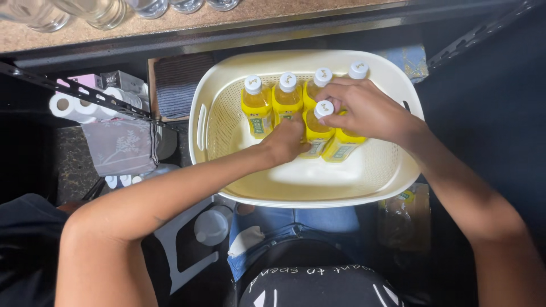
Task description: The person transfers bottles from a shelf into a white plastic basket, arranging them in rows, and then moves the basket from one location to another.
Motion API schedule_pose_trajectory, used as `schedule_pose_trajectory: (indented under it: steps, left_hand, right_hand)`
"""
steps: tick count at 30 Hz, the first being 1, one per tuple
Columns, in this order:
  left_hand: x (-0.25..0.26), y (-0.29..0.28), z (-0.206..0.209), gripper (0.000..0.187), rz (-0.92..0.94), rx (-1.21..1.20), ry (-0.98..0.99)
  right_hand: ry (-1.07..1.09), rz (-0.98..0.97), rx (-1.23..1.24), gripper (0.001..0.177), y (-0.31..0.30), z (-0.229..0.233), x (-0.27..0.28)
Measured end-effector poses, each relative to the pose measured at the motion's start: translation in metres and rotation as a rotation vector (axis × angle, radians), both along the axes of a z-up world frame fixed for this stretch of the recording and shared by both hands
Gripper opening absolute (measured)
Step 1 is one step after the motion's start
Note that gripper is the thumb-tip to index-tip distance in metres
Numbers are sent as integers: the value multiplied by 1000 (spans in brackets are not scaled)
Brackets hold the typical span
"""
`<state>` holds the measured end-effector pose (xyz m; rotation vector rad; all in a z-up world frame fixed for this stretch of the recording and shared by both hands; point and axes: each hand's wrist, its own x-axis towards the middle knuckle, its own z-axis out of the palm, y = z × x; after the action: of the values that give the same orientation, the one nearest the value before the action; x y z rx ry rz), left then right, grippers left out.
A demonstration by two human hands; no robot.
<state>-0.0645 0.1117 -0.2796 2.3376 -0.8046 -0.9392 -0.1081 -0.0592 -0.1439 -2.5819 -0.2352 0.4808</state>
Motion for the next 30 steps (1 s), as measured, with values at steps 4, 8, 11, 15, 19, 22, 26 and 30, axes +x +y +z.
schedule_pose_trajectory:
  steps: [4, 8, 11, 15, 19, 22, 26, 30]
  left_hand:
    - [10, -8, -18, 44, -26, 20, -15]
    - [15, -2, -19, 47, -144, 133, -10]
    - [20, 5, 19, 47, -213, 195, -7]
    - [12, 9, 106, 43, -174, 84, -20]
    - [15, 8, 192, 37, -82, -173, -128]
    - [29, -1, 210, 30, 90, -561, -176]
    - [29, -12, 262, 51, 254, -767, -245]
    - [29, -22, 293, 78, 325, -798, -358]
  right_hand:
    - [22, -2, -4, 43, -1, -1, -1]
    - [27, -2, 23, 50, -3, 0, -1]
    - [-20, -23, 70, 52, -7, 17, -4]
    - [-118, -127, 192, 49, -16, 51, -6]
    - [-357, -190, 357, 45, -27, 75, 8]
    - [-440, -269, 564, 43, -37, 84, 28]
    - [-586, -327, 797, 43, -44, 97, 66]
    - [-710, -371, 838, 44, -51, 97, 114]
